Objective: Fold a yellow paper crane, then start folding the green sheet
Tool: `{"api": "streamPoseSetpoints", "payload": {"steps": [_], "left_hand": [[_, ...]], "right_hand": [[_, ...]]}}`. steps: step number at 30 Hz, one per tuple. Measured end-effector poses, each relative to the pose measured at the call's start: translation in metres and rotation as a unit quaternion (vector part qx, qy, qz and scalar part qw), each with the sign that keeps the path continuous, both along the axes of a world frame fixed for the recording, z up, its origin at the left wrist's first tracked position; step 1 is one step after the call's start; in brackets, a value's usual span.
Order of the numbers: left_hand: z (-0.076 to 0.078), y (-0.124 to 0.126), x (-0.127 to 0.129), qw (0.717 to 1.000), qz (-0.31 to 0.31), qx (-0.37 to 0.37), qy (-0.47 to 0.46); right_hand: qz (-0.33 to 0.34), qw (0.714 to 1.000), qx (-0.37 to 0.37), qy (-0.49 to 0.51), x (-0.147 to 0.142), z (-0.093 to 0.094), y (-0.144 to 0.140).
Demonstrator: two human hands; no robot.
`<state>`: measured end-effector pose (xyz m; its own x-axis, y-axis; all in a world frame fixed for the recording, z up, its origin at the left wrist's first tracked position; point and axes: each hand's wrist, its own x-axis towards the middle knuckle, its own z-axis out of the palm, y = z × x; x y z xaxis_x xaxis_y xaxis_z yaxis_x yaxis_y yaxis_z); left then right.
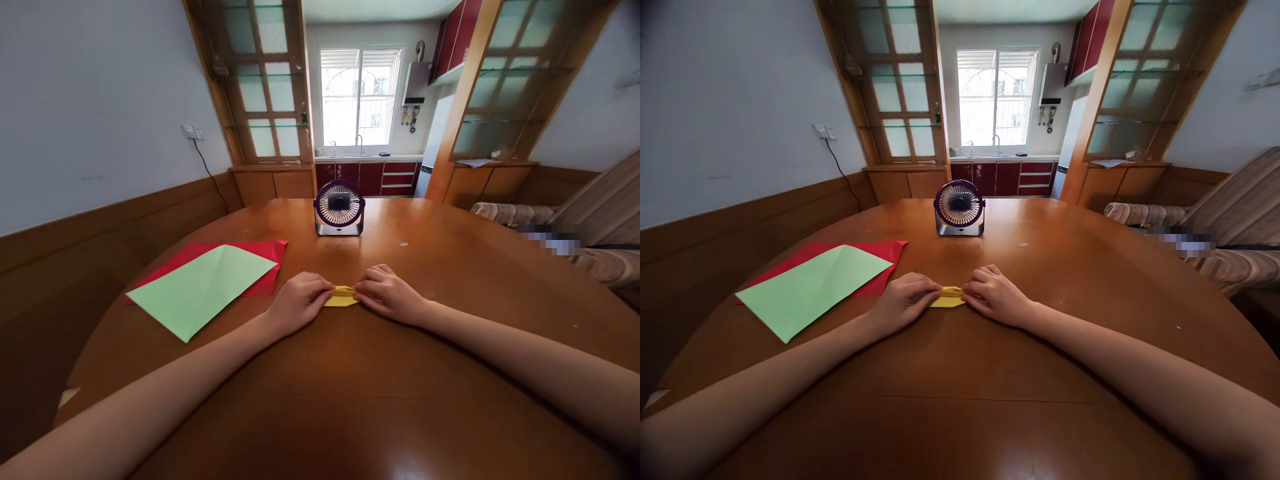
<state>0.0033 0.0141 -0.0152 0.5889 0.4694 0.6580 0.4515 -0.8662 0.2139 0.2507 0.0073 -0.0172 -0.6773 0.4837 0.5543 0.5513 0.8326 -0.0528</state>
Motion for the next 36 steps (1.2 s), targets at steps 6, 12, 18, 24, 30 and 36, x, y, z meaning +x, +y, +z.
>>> {"api": "streamPoseSetpoints", "payload": {"steps": [6, 12, 18, 24, 30, 36], "left_hand": [[0.003, -0.004, 0.002, 0.998, -0.005, 0.034, 0.05], [0.003, -0.002, -0.001, 0.997, -0.023, 0.068, 0.017], [0.008, -0.005, -0.002, 0.999, -0.017, 0.049, 0.002], [0.01, -0.009, 0.0, 0.999, -0.025, 0.037, -0.001], [0.01, -0.01, -0.001, 0.999, -0.03, 0.044, -0.01], [0.01, -0.009, -0.001, 0.999, -0.025, 0.041, -0.009]], "right_hand": [[0.032, 0.996, 0.07, 0.043, -0.005, 0.003, -0.007], [0.048, 0.995, 0.06, 0.071, -0.006, 0.006, -0.012], [0.047, 0.989, 0.058, 0.125, -0.005, 0.006, -0.012], [0.07, 0.983, 0.054, 0.163, -0.007, 0.008, -0.015], [0.075, 0.976, 0.075, 0.189, -0.009, 0.01, -0.016], [0.072, 0.976, 0.089, 0.187, -0.007, 0.01, -0.015]]}}
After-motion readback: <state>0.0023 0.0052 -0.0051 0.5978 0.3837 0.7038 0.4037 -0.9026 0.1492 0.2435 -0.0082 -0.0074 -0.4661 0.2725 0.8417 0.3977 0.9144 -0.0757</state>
